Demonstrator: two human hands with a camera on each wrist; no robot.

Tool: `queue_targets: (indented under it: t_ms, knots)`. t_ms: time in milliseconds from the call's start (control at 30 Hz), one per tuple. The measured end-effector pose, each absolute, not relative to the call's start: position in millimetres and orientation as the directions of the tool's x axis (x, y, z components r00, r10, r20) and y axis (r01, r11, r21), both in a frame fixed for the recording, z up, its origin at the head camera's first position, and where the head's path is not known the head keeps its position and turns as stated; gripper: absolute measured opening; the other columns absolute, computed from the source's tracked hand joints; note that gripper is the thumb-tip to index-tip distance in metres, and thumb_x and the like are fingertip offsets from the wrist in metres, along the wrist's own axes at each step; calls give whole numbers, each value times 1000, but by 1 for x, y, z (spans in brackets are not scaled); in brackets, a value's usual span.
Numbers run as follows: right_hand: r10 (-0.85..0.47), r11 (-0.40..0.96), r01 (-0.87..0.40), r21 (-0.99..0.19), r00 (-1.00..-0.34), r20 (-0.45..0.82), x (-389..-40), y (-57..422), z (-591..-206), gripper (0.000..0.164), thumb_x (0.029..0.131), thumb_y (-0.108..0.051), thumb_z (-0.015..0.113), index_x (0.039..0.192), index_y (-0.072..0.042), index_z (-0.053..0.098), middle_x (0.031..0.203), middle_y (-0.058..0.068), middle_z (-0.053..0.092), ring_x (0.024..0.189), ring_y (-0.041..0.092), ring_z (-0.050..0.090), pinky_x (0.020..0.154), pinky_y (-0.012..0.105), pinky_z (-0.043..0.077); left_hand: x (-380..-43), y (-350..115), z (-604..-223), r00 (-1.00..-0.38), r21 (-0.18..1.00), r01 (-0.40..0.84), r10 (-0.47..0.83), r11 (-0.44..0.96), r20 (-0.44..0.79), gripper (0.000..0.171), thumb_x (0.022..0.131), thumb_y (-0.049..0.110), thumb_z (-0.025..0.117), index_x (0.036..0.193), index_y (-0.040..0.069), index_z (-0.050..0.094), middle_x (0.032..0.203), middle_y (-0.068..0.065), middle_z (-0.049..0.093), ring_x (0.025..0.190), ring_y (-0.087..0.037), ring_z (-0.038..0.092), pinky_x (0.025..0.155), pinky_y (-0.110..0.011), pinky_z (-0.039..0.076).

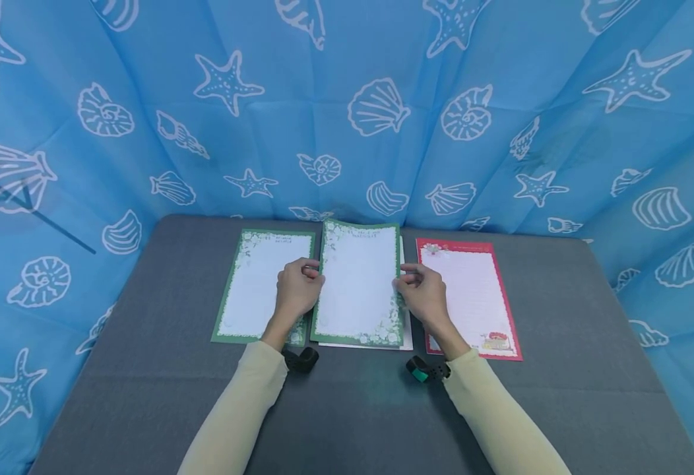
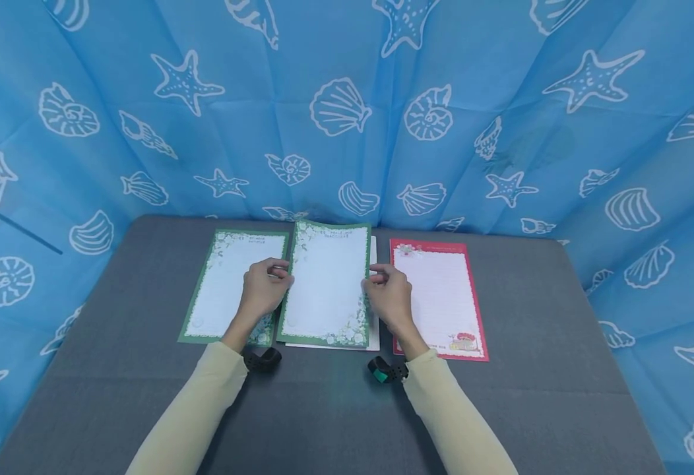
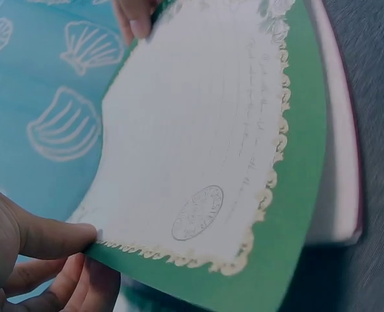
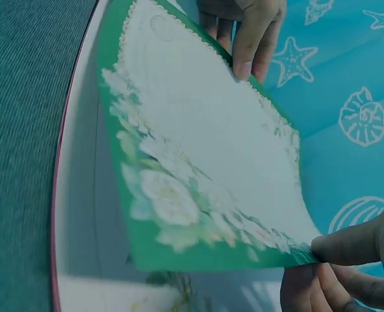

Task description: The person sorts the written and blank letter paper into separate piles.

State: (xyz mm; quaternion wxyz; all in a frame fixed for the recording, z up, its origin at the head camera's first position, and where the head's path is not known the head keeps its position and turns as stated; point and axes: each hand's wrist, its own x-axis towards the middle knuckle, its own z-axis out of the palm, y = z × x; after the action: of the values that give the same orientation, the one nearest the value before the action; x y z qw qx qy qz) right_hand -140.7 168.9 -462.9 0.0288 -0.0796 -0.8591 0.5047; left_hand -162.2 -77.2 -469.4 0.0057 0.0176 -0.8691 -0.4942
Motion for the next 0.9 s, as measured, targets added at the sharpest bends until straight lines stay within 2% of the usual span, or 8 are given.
queue_targets:
  t_ms: [133,400,700,900]
  knots:
    - [158,446,115,-887,-986,-48,-142,161,-461,29,93,-5,70,121,3,69,92,17,71,68,14,62,57,22,50,-163,-91,-464,-998,865,-64,-34,498,-55,25,95,10,69,119,4,71,96,-12,72,89,-28,71,77,-45,55]
    - [109,423,106,-900,-992,-66,-147,136,-459,26,94,-7,69,119,2,70,93,17,73,71,22,71,63,30,59,-164,-120,-460,-996,849,-88,-48,521,-73,25,95,11,69,119,5,72,100,-15,73,91,-32,70,75,-46,55]
    - [97,347,135,-928,-989,-107,-157,97,-463,22,92,-5,69,113,2,71,87,14,73,62,20,71,59,32,59,-165,-153,-455,-987,817,-154,-126,556,-100,28,95,10,68,122,1,70,104,-21,71,94,-38,65,76,-49,53]
    - [70,361,99,-927,-994,-80,-162,76,-465,22,92,-3,69,112,3,71,85,14,74,60,20,71,58,31,59,-167,-166,-457,-976,782,-206,-176,588,-124,29,96,11,66,123,1,70,106,-22,71,95,-39,65,77,-50,54]
